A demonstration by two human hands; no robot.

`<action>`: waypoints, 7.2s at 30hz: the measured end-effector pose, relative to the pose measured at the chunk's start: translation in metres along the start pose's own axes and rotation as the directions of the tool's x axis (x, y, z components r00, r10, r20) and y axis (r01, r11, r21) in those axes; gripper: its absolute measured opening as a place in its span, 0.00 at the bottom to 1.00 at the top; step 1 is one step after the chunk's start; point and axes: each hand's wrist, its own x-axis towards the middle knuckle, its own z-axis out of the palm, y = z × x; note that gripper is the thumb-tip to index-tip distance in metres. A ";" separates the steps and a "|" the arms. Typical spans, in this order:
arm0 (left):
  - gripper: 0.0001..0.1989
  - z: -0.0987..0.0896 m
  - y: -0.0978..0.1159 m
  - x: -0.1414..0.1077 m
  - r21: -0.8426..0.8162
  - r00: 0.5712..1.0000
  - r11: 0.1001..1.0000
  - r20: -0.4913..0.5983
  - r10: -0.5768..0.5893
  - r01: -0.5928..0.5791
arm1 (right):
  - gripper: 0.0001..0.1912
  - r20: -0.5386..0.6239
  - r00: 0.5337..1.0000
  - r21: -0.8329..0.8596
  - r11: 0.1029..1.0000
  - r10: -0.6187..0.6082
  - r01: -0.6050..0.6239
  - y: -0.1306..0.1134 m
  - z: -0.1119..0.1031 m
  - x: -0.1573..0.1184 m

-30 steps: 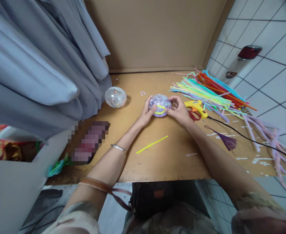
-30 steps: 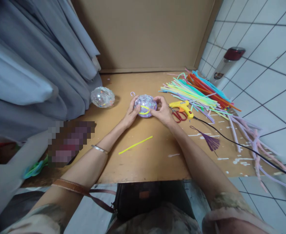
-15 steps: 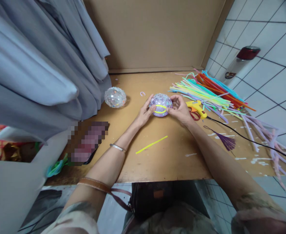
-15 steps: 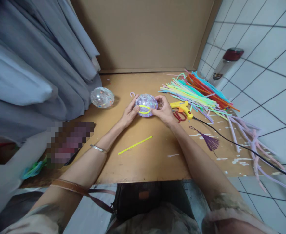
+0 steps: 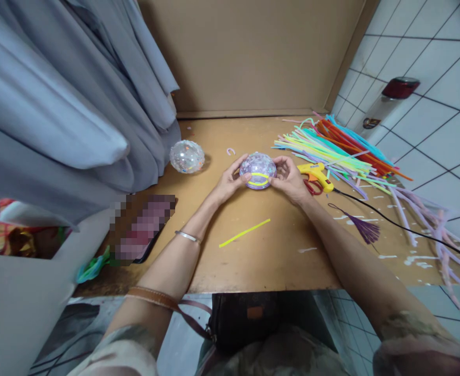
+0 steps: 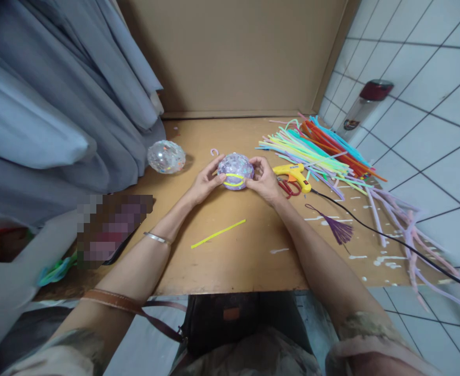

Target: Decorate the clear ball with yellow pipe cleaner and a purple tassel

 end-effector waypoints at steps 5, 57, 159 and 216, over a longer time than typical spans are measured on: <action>0.48 -0.004 0.003 -0.001 -0.002 1.000 1.000 0.009 -0.005 0.005 | 0.30 0.017 1.000 -0.009 1.000 0.015 -0.015 0.001 0.000 -0.001; 0.53 -0.017 0.010 -0.002 -0.011 0.993 0.994 -0.041 -0.112 0.112 | 0.26 0.078 0.993 -0.026 0.995 -0.092 0.094 0.000 0.004 -0.007; 0.49 0.009 0.004 0.004 0.249 0.971 0.964 -0.239 -0.027 0.089 | 0.20 -0.038 0.998 -0.106 0.993 -0.048 0.044 -0.012 0.015 -0.010; 0.57 0.008 0.014 0.000 0.172 0.992 0.982 -0.107 -0.063 0.081 | 0.22 -0.051 0.993 -0.209 0.974 -0.105 0.092 -0.005 0.010 -0.004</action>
